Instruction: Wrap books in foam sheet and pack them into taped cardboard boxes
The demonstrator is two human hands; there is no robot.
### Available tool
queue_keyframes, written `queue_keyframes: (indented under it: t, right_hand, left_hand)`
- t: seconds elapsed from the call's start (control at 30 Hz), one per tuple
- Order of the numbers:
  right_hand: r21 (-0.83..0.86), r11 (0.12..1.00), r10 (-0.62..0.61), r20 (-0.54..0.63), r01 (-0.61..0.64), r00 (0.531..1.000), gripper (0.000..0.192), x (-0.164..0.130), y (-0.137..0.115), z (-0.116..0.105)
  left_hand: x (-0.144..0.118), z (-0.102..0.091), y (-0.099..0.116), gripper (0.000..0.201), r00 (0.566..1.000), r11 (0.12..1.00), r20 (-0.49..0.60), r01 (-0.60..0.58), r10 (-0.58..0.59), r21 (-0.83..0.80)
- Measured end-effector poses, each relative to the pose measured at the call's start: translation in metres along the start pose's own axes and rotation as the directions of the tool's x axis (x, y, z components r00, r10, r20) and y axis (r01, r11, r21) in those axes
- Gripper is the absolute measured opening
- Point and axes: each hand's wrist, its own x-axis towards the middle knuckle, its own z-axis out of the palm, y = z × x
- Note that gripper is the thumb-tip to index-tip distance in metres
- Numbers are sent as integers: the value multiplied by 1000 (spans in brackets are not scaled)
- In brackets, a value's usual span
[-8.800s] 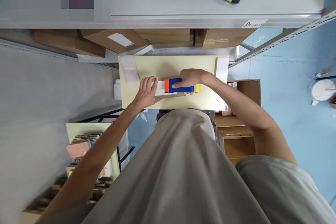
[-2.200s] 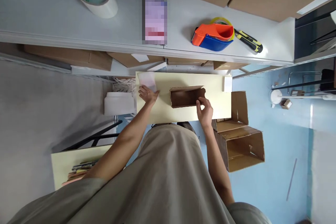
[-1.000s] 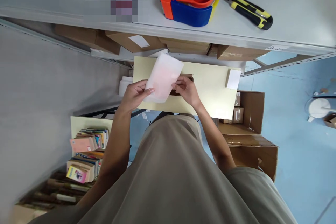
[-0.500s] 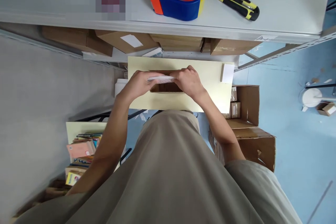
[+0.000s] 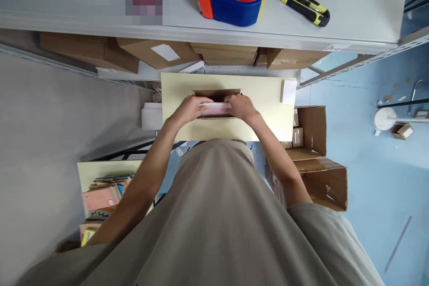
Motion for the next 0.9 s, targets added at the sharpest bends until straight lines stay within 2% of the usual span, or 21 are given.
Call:
queue_keyframes:
  t: [0.17,0.33,0.43,0.5,0.6,0.67,0.7,0.77,0.83,0.9]
  right_hand:
    - [-97,995,-8,9,9,1000,32,3,-8,6]
    - [-257,961,-89,56,101,994,37,13,-15,15]
    - [-279,956,-63,109,91,992,33,17,-16,22]
    - [-266,962,-42,102,68,994,30,14,-15,27]
    - [-135,989,-67,-58,58,996,31,-3,-4,30]
    - [20,999,-37,-234,43,971,34,-21,11,31]
    - [109,994,11,-317,25,948,34,-30,21,32]
    - [298,954,151,-420,-21,895,33,-44,42,36]
    - [492,869,283,-396,-59,873,29,-50,62,43]
    - [667,740,350,-273,-86,896,28,-48,75,52]
  left_hand:
    - [3,13,-11,40,1000,999,-7,-4,5,32]
    - [15,25,-17,45,998,985,60,-44,34,165]
    - [20,31,-20,48,993,961,116,3,-37,278]
    - [15,35,-20,49,991,950,107,42,-79,310]
    - [-10,36,-17,46,999,971,-7,47,-47,236]
    - [-32,35,-17,39,985,990,-170,46,-22,137]
    - [-43,34,-19,35,962,995,-271,61,-38,79]
    - [-59,31,-27,29,885,991,-446,116,-133,-66]
    - [-65,27,-40,25,825,950,-487,183,-287,-252]
    - [-62,24,-55,24,824,867,-379,243,-421,-435]
